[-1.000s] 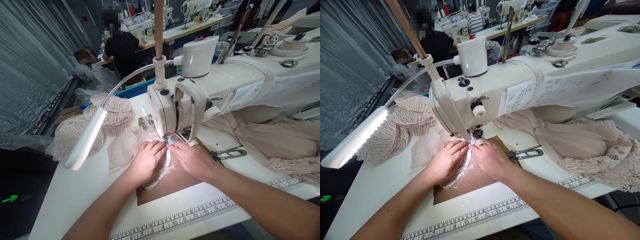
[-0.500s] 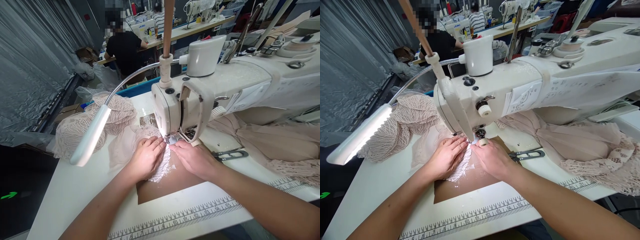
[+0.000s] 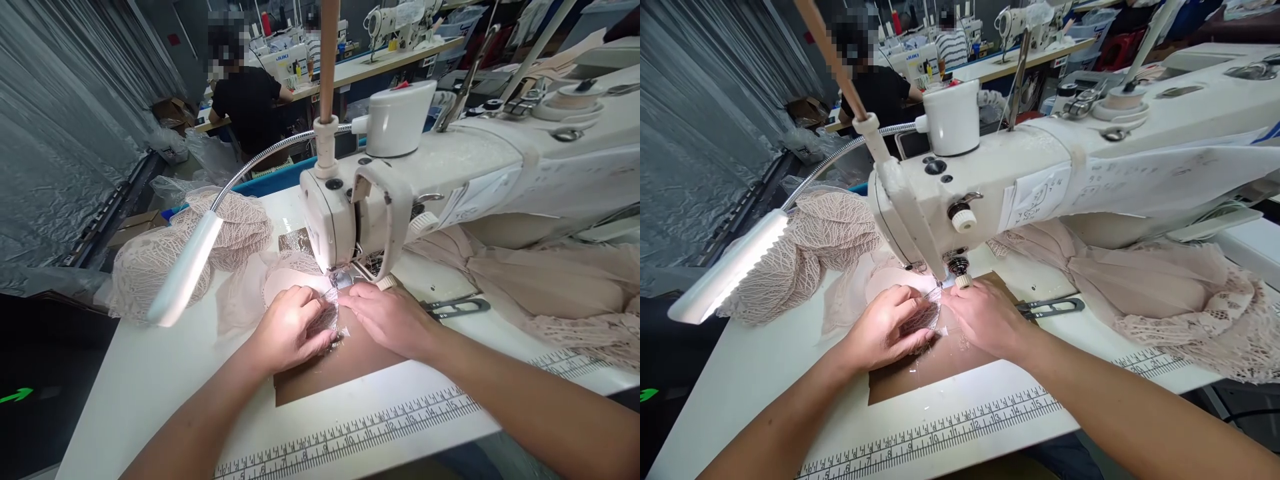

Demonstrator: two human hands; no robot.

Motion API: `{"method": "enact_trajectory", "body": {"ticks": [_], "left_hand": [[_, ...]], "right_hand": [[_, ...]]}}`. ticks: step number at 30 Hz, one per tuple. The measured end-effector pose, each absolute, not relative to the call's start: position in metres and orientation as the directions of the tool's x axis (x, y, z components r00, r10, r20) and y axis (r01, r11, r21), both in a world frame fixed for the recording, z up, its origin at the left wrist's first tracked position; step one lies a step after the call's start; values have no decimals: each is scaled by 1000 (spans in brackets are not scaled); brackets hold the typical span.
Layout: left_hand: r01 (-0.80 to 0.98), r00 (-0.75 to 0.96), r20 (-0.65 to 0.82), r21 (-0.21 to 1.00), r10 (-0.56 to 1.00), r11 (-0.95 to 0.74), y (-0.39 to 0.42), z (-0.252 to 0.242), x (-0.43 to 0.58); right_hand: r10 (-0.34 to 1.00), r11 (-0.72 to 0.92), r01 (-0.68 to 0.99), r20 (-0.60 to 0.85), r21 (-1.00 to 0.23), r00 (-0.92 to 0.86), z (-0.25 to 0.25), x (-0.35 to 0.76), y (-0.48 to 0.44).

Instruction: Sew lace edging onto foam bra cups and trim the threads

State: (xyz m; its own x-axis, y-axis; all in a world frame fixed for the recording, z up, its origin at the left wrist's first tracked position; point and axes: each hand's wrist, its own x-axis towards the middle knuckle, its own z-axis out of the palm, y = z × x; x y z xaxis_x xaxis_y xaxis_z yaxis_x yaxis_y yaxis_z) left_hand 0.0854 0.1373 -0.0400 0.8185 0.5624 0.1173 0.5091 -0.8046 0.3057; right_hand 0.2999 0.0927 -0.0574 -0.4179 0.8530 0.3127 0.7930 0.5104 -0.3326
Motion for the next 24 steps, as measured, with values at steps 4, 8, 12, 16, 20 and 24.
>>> {"method": "enact_trajectory", "body": {"ticks": [4, 8, 12, 16, 20, 24], "left_hand": [[550, 790, 107, 313, 604, -774, 136, -43, 89], [509, 812, 104, 354, 574, -784, 139, -41, 88], [452, 847, 126, 339, 517, -825, 142, -37, 86], [406, 882, 145, 252, 449, -879, 146, -42, 86], [413, 891, 124, 175, 436, -894, 146, -48, 90], [449, 876, 119, 146, 467, -881, 144, -46, 95]], "right_hand": [[837, 543, 758, 310, -362, -452, -58, 300, 92], [838, 541, 768, 295, -344, -458, -59, 299, 91], [840, 538, 795, 263, -281, -475, -59, 299, 91], [832, 543, 807, 280, -231, -479, -59, 298, 90], [832, 532, 820, 313, -210, -459, -59, 297, 90], [839, 509, 839, 331, -192, -433, -60, 297, 92]]}}
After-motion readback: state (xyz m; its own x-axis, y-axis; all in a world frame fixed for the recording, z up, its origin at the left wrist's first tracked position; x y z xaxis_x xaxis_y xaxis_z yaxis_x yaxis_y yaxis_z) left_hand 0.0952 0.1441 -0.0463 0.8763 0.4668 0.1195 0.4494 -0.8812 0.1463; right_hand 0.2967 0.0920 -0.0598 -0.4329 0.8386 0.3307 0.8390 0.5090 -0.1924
